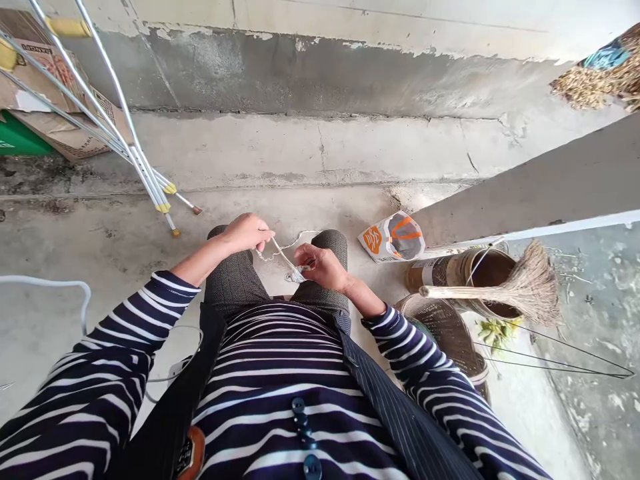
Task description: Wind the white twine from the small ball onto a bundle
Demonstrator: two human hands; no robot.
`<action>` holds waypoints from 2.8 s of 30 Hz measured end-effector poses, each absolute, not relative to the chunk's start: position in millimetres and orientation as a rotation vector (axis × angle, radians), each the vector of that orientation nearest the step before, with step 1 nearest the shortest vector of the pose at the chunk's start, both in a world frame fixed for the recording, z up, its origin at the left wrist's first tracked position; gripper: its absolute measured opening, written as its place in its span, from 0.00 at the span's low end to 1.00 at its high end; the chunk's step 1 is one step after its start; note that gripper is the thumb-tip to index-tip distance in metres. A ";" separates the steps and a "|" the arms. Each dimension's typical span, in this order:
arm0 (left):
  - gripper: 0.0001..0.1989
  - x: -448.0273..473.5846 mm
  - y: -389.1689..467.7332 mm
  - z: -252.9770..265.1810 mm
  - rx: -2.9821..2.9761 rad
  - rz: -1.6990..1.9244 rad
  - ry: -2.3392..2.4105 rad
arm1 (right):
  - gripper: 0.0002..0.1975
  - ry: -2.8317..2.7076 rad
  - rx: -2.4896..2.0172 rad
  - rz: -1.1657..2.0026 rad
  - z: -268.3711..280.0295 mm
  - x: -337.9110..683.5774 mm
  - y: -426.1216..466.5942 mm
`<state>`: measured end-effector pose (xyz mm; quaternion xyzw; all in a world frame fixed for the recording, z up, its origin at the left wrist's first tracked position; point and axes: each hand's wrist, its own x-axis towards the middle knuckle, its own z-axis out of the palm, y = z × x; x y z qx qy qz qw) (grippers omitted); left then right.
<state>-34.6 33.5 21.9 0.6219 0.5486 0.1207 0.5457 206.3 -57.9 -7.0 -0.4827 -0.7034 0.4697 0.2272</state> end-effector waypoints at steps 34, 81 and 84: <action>0.13 -7.3 -15.2 -5.1 1.061 0.440 1.083 | 0.07 -1.483 -1.183 0.666 64.9 226.8 -11.7; 0.13 -51.9 -10.7 81.3 1.010 0.839 0.678 | 0.19 -1.152 -0.807 1.390 154.1 160.4 22.5; 0.12 -52.1 -6.5 85.0 1.034 0.807 0.712 | 0.18 -1.192 -0.809 1.380 150.7 168.0 16.8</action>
